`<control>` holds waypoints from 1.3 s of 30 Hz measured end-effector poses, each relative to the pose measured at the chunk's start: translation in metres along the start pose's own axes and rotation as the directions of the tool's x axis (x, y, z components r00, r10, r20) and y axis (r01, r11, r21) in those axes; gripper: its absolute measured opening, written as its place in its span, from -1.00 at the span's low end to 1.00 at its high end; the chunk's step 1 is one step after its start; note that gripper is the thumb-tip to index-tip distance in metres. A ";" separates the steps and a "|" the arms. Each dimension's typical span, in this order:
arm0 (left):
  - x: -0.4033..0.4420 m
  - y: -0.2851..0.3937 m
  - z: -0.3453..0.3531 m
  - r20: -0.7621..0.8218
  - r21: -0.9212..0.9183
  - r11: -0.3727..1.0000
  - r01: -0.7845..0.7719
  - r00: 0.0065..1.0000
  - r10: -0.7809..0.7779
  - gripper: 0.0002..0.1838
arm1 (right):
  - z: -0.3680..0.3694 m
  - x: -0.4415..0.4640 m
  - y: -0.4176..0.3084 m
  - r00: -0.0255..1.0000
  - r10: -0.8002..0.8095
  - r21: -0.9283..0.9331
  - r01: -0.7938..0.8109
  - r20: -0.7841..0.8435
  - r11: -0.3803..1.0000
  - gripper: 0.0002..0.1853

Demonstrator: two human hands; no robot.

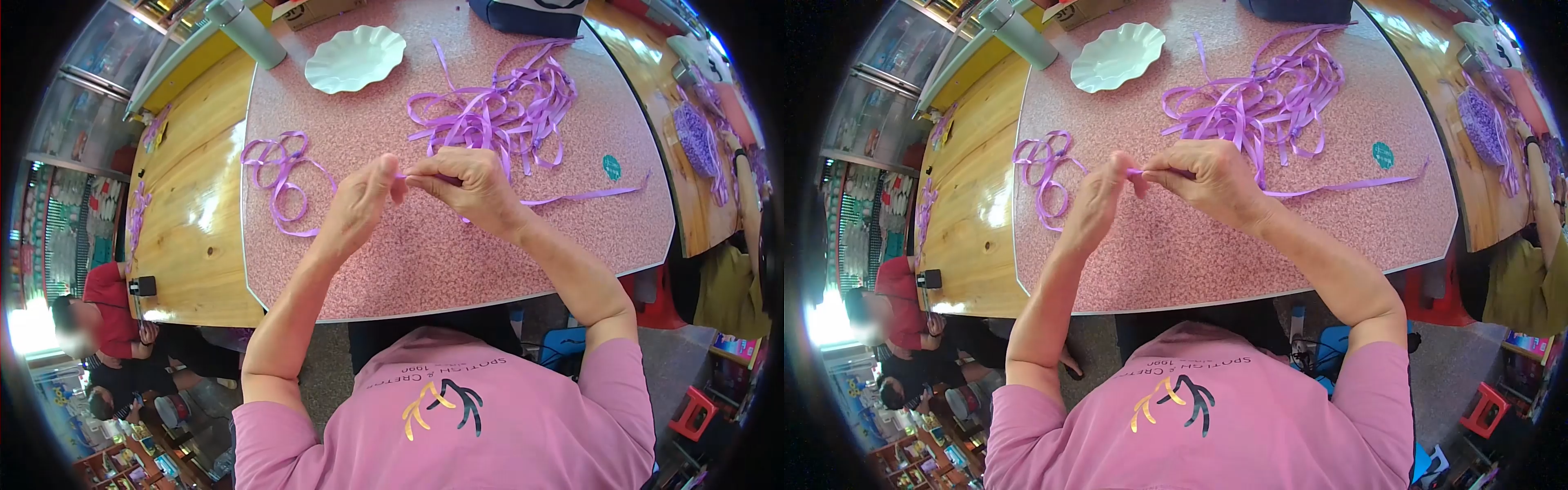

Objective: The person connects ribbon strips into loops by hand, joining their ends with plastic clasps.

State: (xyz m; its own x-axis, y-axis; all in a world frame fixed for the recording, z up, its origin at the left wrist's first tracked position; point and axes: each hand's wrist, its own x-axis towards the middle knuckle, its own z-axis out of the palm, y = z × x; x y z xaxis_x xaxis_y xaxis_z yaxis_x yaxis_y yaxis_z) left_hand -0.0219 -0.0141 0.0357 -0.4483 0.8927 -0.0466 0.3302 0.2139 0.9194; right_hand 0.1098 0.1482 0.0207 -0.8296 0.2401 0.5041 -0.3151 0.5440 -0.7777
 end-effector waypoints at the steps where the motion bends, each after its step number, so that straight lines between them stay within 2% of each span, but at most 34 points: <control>1: 0.001 -0.001 -0.001 0.083 0.020 0.998 0.065 0.994 -0.067 -0.64 | 0.002 -0.001 0.002 1.000 -0.020 -0.001 0.020 -0.022 1.000 -0.88; 2: 0.000 -0.001 0.002 0.082 0.021 0.998 0.064 0.994 -0.066 -0.64 | 0.003 -0.001 0.004 0.998 -0.040 -0.004 0.040 -0.044 0.999 -0.88; 3: -0.001 -0.001 0.008 0.011 0.027 0.999 0.022 1.000 -0.022 -0.65 | 0.002 -0.001 0.002 0.998 -0.041 -0.006 0.041 -0.046 0.999 -0.88; 4: -0.002 -0.001 0.013 -0.059 0.035 0.999 -0.020 0.998 0.023 -0.65 | 0.000 0.000 -0.001 1.000 -0.002 0.010 0.002 -0.027 1.000 -0.88; 5: -0.002 -0.002 0.014 -0.055 0.035 0.999 -0.023 0.998 0.025 -0.65 | 0.000 0.000 -0.003 0.999 0.037 0.024 -0.037 -0.007 0.999 -0.88; 6: -0.003 -0.003 0.016 -0.098 0.042 0.995 -0.089 0.991 0.093 -0.68 | 0.002 -0.001 -0.003 0.999 0.039 0.023 -0.039 -0.010 0.999 -0.88; 7: -0.002 -0.003 0.018 -0.141 0.053 0.986 -0.156 0.977 0.162 -0.70 | 0.005 -0.002 -0.003 0.996 0.081 0.095 -0.078 -0.036 0.992 -0.89; 8: -0.003 -0.004 0.018 -0.138 0.052 0.986 -0.158 0.977 0.163 -0.70 | 0.007 -0.002 -0.003 0.990 0.126 0.169 -0.114 -0.058 0.979 -0.90; 10: -0.004 -0.004 0.017 -0.093 -0.149 0.977 -0.153 0.986 0.140 -0.76 | 0.004 -0.002 -0.006 0.984 0.178 0.228 -0.167 -0.031 0.959 -0.90; 11: -0.004 -0.003 0.015 -0.089 -0.149 0.977 -0.154 0.986 0.142 -0.76 | 0.002 -0.001 -0.008 0.974 0.227 0.285 -0.218 0.001 0.933 -0.90; 13: -0.007 0.002 0.009 0.008 -0.337 0.941 -0.026 0.999 0.031 -0.83 | -0.005 -0.001 -0.011 0.960 0.279 0.251 -0.278 0.033 0.927 -0.89; 15: -0.009 0.005 0.004 0.027 -0.384 0.923 0.008 1.000 0.003 -0.86 | -0.007 -0.001 -0.011 0.942 0.330 0.214 -0.336 0.063 0.917 -0.88; 17: -0.012 0.005 0.002 0.044 -0.430 0.902 0.045 0.999 -0.029 -0.89 | -0.006 -0.001 -0.005 0.910 0.395 0.373 -0.413 0.127 0.831 -0.83; 18: -0.014 0.004 0.002 0.035 -0.489 0.870 0.053 0.999 -0.042 -0.90 | -0.005 0.000 -0.001 0.909 0.397 0.373 -0.414 0.127 0.830 -0.83; 20: -0.017 -0.001 0.002 0.027 -0.547 0.834 0.065 0.998 -0.059 -0.90 | -0.004 0.002 0.006 0.914 0.383 0.527 -0.393 0.135 0.753 -0.80; 21: -0.017 -0.004 0.002 0.028 -0.663 0.747 0.042 0.999 -0.030 -0.91 | -0.004 0.003 0.004 0.913 0.384 0.527 -0.395 0.136 0.753 -0.80; 22: -0.018 -0.005 0.003 0.026 -0.765 0.644 0.020 1.000 -0.001 -0.92 | -0.005 0.004 0.001 0.878 0.448 0.561 -0.458 0.167 0.689 -0.82; 23: -0.019 -0.004 0.004 0.026 -0.766 0.643 0.019 1.000 0.002 -0.92 | -0.007 0.006 0.000 0.839 0.506 0.590 -0.515 0.200 0.621 -0.83; 25: -0.021 0.000 0.007 -0.035 -0.893 0.450 -0.030 0.999 -0.001 -0.92 | -0.008 0.004 0.001 0.824 0.518 0.619 -0.535 0.231 0.575 -0.85; 26: -0.020 0.003 0.009 -0.038 -0.893 0.450 -0.034 0.999 -0.001 -0.92 | -0.007 0.004 0.001 0.808 0.526 0.646 -0.553 0.265 0.526 -0.86; 27: -0.018 0.007 0.013 -0.120 -0.860 0.500 -0.100 0.993 -0.008 -0.93 | -0.004 0.003 0.001 0.809 0.524 0.645 -0.554 0.267 0.527 -0.86; 28: -0.017 0.009 0.016 -0.201 -0.821 0.548 -0.161 0.979 -0.013 -0.93 | 0.001 0.000 0.001 0.841 0.494 0.614 -0.513 0.220 0.600 -0.85; 29: -0.015 0.008 0.019 -0.202 -0.821 0.547 -0.161 0.979 -0.015 -0.93 | 0.004 -0.001 0.001 0.871 0.460 0.578 -0.469 0.174 0.668 -0.84; 30: -0.012 0.006 0.021 -0.311 -0.608 0.755 -0.246 0.949 0.058 -0.91 | 0.003 -0.001 -0.001 0.870 0.460 0.578 -0.470 0.176 0.667 -0.84; 31: -0.008 0.005 0.022 -0.389 -0.335 0.893 -0.302 0.907 0.161 -0.89 | 0.001 0.001 -0.004 0.872 0.462 0.595 -0.459 0.160 0.660 -0.81; 32: -0.006 0.005 0.020 -0.388 -0.336 0.893 -0.301 0.908 0.160 -0.89 | -0.001 0.001 -0.006 0.873 0.466 0.613 -0.448 0.143 0.651 -0.79; 33: -0.003 0.007 0.018 -0.348 0.133 0.904 -0.407 0.835 0.427 -0.87 | -0.002 0.001 -0.005 0.872 0.469 0.613 -0.448 0.140 0.650 -0.79; 34: -0.002 0.010 0.016 -0.185 0.563 0.692 -0.452 0.747 0.639 -0.85 | -0.002 0.002 -0.004 0.851 0.499 0.585 -0.491 0.162 0.646 -0.77; 35: -0.003 0.015 0.017 -0.119 0.626 0.626 -0.465 0.736 0.666 -0.79 | -0.003 0.002 -0.003 0.828 0.530 0.556 -0.533 0.185 0.638 -0.76; 36: -0.003 0.021 0.016 -0.118 0.625 0.627 -0.465 0.738 0.664 -0.79 | -0.003 0.002 0.000 0.826 0.532 0.557 -0.534 0.185 0.636 -0.76; 38: -0.002 0.027 0.014 0.009 0.683 0.539 -0.494 0.743 0.670 -0.78 | -0.002 0.000 0.007 0.748 0.572 0.616 -0.634 0.336 0.468 -0.74; 39: -0.002 0.025 0.013 0.009 0.683 0.540 -0.492 0.745 0.667 -0.78 | -0.002 0.000 0.007 0.747 0.573 0.617 -0.635 0.337 0.465 -0.74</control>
State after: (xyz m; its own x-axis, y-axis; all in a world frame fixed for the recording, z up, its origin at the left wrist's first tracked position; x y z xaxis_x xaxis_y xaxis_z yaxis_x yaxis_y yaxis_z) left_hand -0.0018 -0.0048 0.0537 -0.1059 0.8113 0.5749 0.9661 -0.0530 0.2526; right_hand 0.1083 0.1538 0.0158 -0.9558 0.2196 -0.1955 0.0960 -0.3955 -0.9135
